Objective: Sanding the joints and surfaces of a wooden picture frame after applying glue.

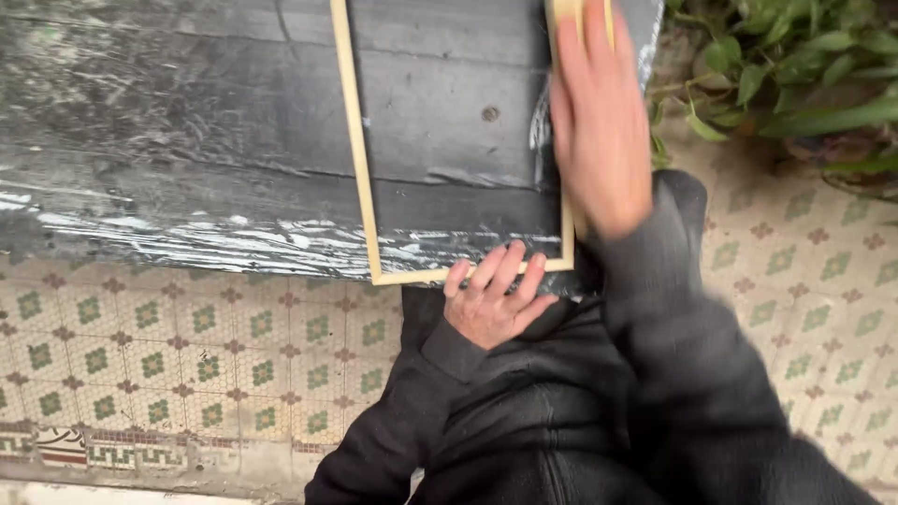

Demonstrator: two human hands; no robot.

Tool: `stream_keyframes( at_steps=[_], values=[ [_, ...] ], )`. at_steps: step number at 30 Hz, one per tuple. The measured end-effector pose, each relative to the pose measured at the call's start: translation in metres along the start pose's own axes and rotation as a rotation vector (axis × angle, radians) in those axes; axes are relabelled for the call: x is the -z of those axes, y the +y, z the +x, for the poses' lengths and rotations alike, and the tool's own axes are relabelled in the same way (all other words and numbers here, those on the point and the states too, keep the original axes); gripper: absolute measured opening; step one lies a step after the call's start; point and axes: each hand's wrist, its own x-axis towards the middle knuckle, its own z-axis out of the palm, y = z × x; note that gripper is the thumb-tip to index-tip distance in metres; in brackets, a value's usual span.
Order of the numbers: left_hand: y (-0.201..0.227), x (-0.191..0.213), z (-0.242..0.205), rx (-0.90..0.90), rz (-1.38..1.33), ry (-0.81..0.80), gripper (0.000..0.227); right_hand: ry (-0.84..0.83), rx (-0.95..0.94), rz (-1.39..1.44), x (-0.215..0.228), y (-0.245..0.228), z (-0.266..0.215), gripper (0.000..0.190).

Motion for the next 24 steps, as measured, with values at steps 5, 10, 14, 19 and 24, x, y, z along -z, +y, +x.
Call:
stream_keyframes(
  at_steps=[5, 10, 14, 19, 24],
  values=[
    [0.004, -0.005, 0.000, -0.006, -0.013, 0.019, 0.064, -0.044, -0.099, 0.065, 0.012, -0.009, 0.003, 0.045],
    [-0.002, 0.002, 0.006, -0.007, -0.006, 0.012, 0.064, 0.019, -0.024, -0.051, 0.002, -0.004, 0.000, 0.046],
    [0.006, 0.002, 0.001, 0.002, -0.019, 0.008, 0.063, -0.166, -0.276, 0.076, 0.013, -0.008, 0.017, 0.031],
    [0.002, 0.000, 0.006, 0.013, -0.015, 0.018, 0.064, 0.010, 0.027, -0.011, 0.012, -0.021, -0.031, 0.053],
    [0.005, 0.004, -0.001, 0.007, -0.040, -0.011, 0.062, -0.010, -0.045, 0.065, 0.011, 0.000, 0.014, 0.040]
  ],
)
